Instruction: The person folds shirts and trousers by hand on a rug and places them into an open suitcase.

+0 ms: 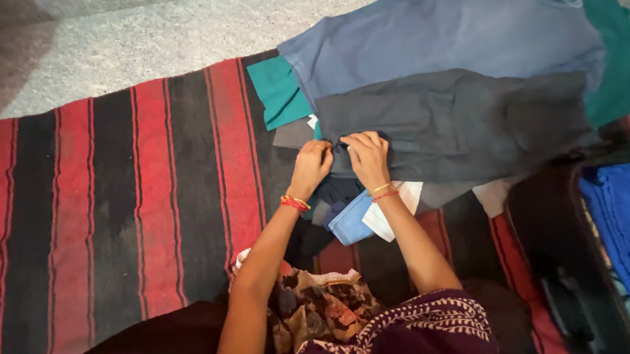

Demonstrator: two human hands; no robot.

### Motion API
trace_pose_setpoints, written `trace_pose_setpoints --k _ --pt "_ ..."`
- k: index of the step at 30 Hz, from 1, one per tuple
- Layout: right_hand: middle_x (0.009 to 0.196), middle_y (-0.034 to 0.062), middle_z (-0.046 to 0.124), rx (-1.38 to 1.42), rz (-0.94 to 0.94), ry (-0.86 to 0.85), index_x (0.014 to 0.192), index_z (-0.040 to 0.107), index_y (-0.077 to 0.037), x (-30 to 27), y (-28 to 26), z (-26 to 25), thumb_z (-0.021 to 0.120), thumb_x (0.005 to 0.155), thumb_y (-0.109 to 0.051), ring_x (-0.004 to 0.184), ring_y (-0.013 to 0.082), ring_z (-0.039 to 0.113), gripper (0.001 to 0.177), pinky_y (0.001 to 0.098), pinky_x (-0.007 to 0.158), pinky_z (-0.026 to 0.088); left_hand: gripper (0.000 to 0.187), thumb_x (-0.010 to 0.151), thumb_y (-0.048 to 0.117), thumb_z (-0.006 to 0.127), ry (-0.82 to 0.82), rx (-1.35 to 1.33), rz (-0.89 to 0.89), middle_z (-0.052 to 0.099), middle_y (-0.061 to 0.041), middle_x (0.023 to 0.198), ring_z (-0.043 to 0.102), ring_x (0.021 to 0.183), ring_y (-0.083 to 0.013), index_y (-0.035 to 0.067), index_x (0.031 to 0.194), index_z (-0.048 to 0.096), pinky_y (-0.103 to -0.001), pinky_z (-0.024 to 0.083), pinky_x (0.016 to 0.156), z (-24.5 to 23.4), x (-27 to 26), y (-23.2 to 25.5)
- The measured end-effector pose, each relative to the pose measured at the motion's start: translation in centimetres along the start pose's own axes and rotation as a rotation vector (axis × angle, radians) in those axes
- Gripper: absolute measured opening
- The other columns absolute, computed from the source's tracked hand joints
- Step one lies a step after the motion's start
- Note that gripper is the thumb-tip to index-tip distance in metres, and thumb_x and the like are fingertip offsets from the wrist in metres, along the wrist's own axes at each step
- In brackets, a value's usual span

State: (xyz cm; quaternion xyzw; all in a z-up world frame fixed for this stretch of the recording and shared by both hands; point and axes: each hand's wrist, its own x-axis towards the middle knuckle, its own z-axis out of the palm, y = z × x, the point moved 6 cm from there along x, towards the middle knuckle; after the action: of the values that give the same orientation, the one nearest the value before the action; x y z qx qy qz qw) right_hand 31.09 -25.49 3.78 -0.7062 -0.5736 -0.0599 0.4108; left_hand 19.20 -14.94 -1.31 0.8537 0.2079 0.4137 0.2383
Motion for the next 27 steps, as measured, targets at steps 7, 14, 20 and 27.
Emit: trace_pose_setpoints --k 7,14,20,27 --pt "0.085 -0.0014 0.067 -0.087 -0.052 -0.029 0.084 0.07 -0.014 1.9 -1.9 -1.3 0.076 0.084 -0.018 0.097 0.0231 0.059 0.007 0.0446 0.092 0.038 0.013 0.098 0.013 0.064 -0.052 -0.612 -0.483 0.066 -0.008 0.088 0.06 0.074 -0.0149 0.001 0.1 0.064 -0.03 0.051 0.068 2.1 -0.6 -4.7" --pt "0.089 -0.0002 0.063 -0.17 -0.138 0.011 0.087 0.066 -0.013 1.7 -4.2 -0.5 0.075 0.079 -0.007 0.099 0.0229 0.058 0.014 0.0428 0.097 0.04 0.044 0.092 0.041 0.072 -0.094 -0.257 -0.775 0.073 -0.011 0.086 0.07 0.078 -0.0258 0.006 0.115 0.06 -0.039 0.054 0.072 4.4 3.1 -9.7" --pt "0.091 0.0013 0.066 -0.238 -0.082 -0.022 0.089 0.068 -0.012 1.5 -2.7 0.1 0.078 0.075 -0.015 0.099 0.0255 0.058 0.018 0.0462 0.095 0.039 0.059 0.08 0.054 0.08 -0.123 -0.016 -0.74 0.076 -0.013 0.09 0.073 0.09 -0.0325 0.006 0.112 0.064 -0.042 0.055 0.08 8.3 4.9 -15.6" --pt "0.089 0.0042 0.063 -0.328 -0.27 -0.064 0.088 0.066 -0.01 1.6 -3.5 0.6 0.072 0.085 -0.017 0.101 0.0241 0.058 0.01 0.0469 0.101 0.041 0.045 0.073 0.047 0.083 -0.06 -0.164 -1.015 0.077 -0.011 0.087 0.074 0.086 -0.0286 0.009 0.096 0.072 -0.04 0.054 0.08 9.4 4.8 -17.2"
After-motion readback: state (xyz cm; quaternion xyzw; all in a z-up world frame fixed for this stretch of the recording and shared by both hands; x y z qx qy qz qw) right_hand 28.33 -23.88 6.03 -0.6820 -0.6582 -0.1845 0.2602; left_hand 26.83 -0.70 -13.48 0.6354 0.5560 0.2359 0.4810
